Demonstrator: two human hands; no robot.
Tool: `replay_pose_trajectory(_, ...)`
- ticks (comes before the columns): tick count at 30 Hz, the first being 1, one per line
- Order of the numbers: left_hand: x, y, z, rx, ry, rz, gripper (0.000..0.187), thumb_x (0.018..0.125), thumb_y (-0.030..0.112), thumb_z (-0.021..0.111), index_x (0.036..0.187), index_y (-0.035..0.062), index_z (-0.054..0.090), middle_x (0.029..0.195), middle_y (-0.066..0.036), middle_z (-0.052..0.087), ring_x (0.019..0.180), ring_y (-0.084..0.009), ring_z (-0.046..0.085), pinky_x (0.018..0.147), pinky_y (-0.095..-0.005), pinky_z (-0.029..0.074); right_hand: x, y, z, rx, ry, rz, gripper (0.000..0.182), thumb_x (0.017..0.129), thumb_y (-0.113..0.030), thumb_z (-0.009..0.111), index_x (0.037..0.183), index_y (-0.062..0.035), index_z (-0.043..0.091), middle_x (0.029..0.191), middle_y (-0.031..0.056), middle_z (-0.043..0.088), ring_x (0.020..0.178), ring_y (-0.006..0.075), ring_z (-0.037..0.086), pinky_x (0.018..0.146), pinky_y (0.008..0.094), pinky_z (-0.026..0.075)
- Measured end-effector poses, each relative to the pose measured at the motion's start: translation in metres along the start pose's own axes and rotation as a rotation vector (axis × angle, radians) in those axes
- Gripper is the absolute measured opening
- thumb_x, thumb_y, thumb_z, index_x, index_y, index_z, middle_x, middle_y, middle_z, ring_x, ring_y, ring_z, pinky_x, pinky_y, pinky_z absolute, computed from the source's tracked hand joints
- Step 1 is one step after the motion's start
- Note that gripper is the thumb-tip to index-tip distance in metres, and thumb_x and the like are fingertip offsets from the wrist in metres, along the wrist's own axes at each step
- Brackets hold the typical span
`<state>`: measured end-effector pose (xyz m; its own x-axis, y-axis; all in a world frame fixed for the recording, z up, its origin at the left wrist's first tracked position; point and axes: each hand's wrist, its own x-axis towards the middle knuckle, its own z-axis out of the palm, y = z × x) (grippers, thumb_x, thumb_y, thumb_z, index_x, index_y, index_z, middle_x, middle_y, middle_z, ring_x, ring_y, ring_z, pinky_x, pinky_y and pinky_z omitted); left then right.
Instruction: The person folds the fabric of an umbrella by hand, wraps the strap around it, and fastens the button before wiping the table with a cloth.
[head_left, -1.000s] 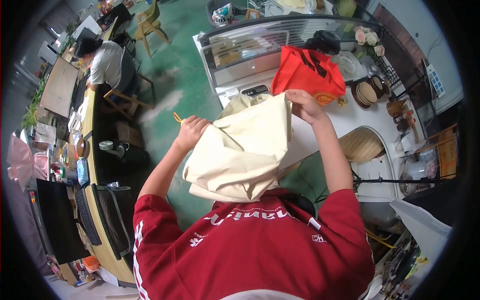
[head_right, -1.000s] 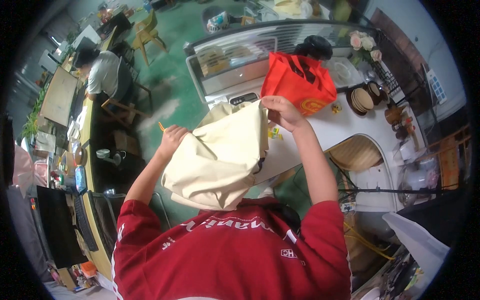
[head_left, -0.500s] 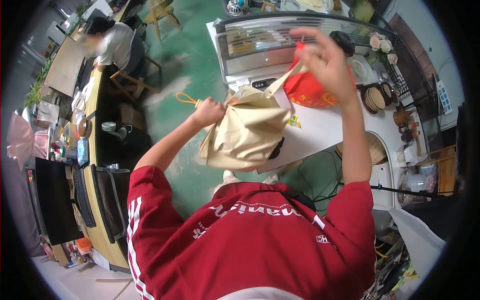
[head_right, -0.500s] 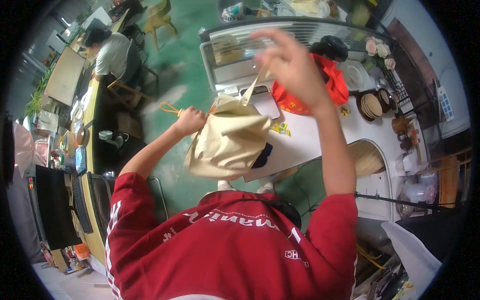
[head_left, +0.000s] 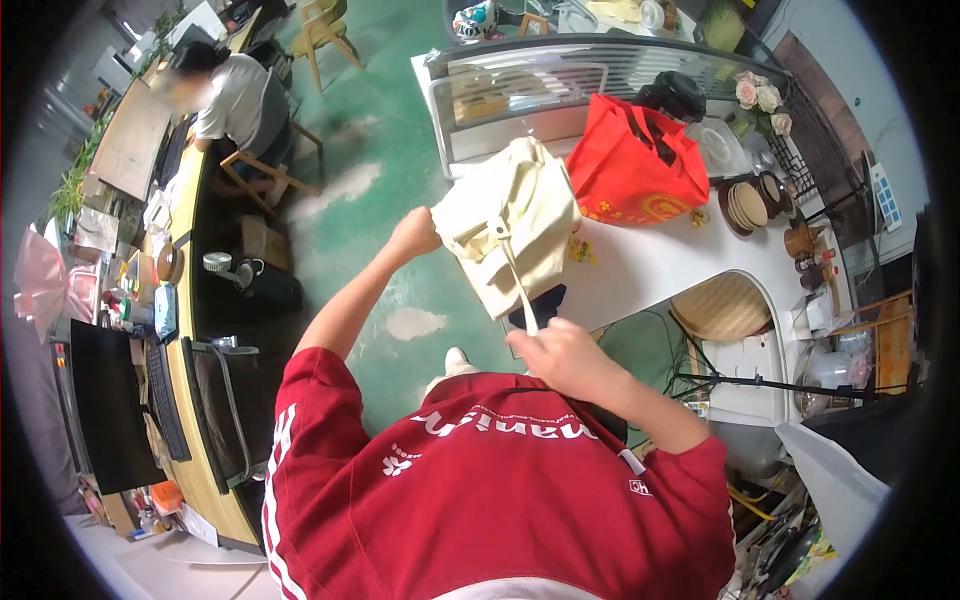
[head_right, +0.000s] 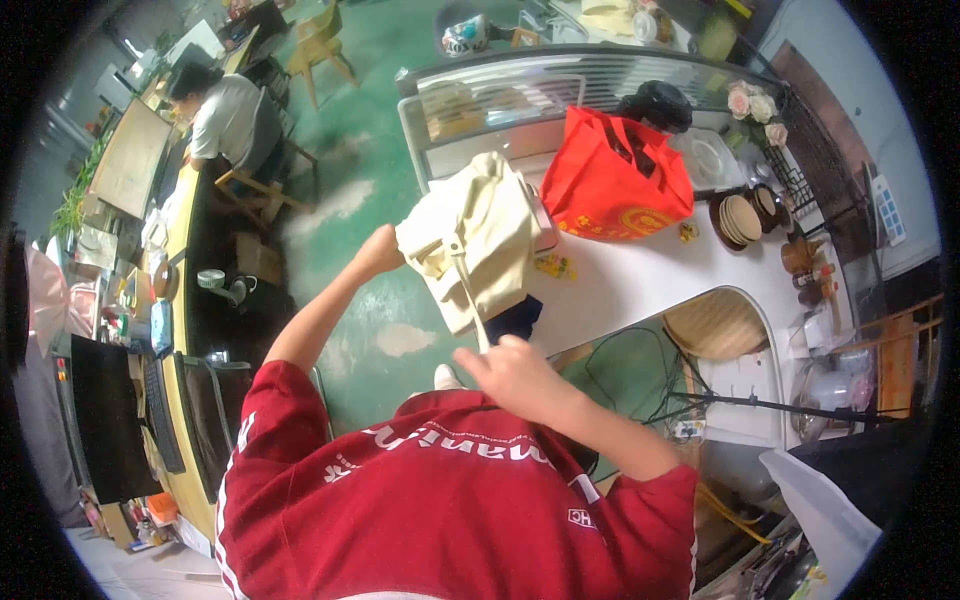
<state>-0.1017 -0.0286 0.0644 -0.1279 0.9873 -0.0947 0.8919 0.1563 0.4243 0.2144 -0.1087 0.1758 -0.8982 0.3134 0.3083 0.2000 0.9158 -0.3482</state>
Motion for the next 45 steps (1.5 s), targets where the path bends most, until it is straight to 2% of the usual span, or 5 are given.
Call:
replay_pose_trajectory(4,-0.038,0.034,-0.011,-0.893,-0.452,-0.253,0.013,0.072,0.012,0.062,0.074,0.0048,0.051,0.055,-0.001,0.045,0.045,-0.0095,0.042,0.039,-0.0243,0.030,-0.020,0.025,-0.008,0.030,0.186,0.348,0.018,0.077,-0.008,0.056,0.095,-0.0056,0.053,0.060,0.0043,0.052,0.054,0.0230,0.050,0.056,0.0335,0.039)
replay_pose_trajectory(16,-0.096,0.082,-0.008,-1.355,-0.674,-0.554,0.014,0.074,-0.001,0.055,0.070,0.0064,0.044,0.055,0.002,0.037,0.043,-0.0083,0.034,0.042,-0.0242,0.031,-0.027,0.072,-0.058,-0.318,0.643,0.238,0.023,0.062,0.003,0.066,0.081,-0.0052,0.057,0.076,0.0058,0.057,0.072,0.0231,0.055,0.063,0.0343,0.041)
replay_pose_trajectory(31,-0.121,0.144,-0.005,-2.235,-1.372,0.199,0.009,0.082,0.004,0.052,0.075,0.0066,0.047,0.047,0.006,0.035,0.035,-0.0028,0.032,0.038,-0.0201,0.024,0.007,0.095,0.037,0.120,0.933,0.456,0.017,0.069,0.008,0.058,0.084,0.0010,0.053,0.091,0.0130,0.056,0.087,0.0273,0.054,0.075,0.0327,0.043)
replay_pose_trajectory(41,-0.111,0.141,-0.025,-2.024,-1.433,0.173,0.008,0.080,0.003,0.053,0.075,0.0057,0.047,0.048,0.005,0.036,0.035,-0.0035,0.033,0.037,-0.0204,0.025,0.034,0.046,-0.003,0.896,0.915,0.426,0.012,0.082,0.004,0.052,0.093,0.0014,0.052,0.084,0.0055,0.048,0.078,0.0129,0.048,0.071,0.0227,0.039)
replay_pose_trajectory(45,-0.113,0.140,-0.027,-1.968,-1.422,0.169,0.008,0.079,0.003,0.054,0.075,0.0053,0.047,0.048,0.005,0.037,0.036,-0.0039,0.034,0.037,-0.0206,0.025,0.033,0.044,-0.022,0.182,0.858,0.423,0.017,0.074,0.008,0.057,0.089,-0.0002,0.057,0.080,0.0090,0.048,0.072,0.0188,0.051,0.063,0.0282,0.042)
